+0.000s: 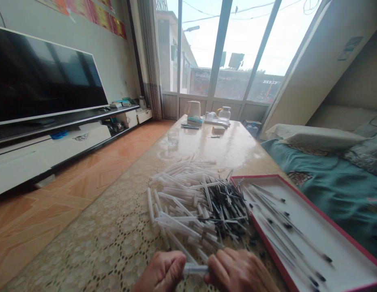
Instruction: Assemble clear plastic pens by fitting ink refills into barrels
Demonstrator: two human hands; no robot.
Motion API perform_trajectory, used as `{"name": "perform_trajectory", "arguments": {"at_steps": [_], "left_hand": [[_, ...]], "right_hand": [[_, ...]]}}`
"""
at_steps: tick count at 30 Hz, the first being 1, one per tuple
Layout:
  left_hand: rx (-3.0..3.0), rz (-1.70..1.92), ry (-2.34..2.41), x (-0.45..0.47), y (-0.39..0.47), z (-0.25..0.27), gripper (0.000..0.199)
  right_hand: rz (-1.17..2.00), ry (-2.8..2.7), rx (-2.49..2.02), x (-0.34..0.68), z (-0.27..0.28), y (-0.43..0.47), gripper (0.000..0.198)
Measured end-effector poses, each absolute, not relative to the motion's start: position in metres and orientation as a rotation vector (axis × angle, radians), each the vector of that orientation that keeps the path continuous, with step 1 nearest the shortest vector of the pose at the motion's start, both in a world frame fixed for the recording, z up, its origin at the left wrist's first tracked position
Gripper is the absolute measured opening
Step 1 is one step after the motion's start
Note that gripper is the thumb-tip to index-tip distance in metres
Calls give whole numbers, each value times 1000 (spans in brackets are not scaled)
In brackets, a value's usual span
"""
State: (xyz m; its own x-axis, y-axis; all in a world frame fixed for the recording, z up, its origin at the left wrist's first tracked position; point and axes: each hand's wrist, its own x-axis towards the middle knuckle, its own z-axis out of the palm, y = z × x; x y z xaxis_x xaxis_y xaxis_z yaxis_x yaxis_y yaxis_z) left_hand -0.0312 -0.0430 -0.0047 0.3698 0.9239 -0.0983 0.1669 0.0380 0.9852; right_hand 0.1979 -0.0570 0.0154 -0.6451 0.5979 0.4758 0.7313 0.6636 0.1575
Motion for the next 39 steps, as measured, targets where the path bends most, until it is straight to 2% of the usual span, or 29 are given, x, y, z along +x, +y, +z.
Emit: {"name": "perform_trajectory", "arguments": {"at_steps": [4,7,11,15,20,23,26,28,33,39], "left_hand": [[1151,855,1054,-46,-29,-6,47],[1153,869,1069,-45,-26,-5,46],[1245,917,1079,-34,-29,1,35],[1251,1030,995,-32,-29,-2,55],[1136,919,867,-29,-32,-10,33],[1025,808,724,-25,-36,-12,41],[1031,776,797,-25,-36,-10,31],[1021,785,882,-27,-33,-9,28],[908,915,996,-30,-25,-5,35],[896,910,986,-32,-24,-6,32]], "right_hand": [[-417,-2314,-1272,242,15,-50,33],[-158,-2197,-1363,249,6,-46,29],[5,-2215,-1376,224,-6,-49,29],[116,-2151,-1391,207,-4,-53,33],[154,-2235,-1272,192,-12,-55,44],[130,-2309,-1186,179,-22,-56,51],[167,-2289,-1118,173,-28,-55,54],[308,-2223,-1148,176,-28,-55,50],[706,-1931,-1367,196,-29,-57,47],[915,-1862,-1298,203,-35,-57,44]]}}
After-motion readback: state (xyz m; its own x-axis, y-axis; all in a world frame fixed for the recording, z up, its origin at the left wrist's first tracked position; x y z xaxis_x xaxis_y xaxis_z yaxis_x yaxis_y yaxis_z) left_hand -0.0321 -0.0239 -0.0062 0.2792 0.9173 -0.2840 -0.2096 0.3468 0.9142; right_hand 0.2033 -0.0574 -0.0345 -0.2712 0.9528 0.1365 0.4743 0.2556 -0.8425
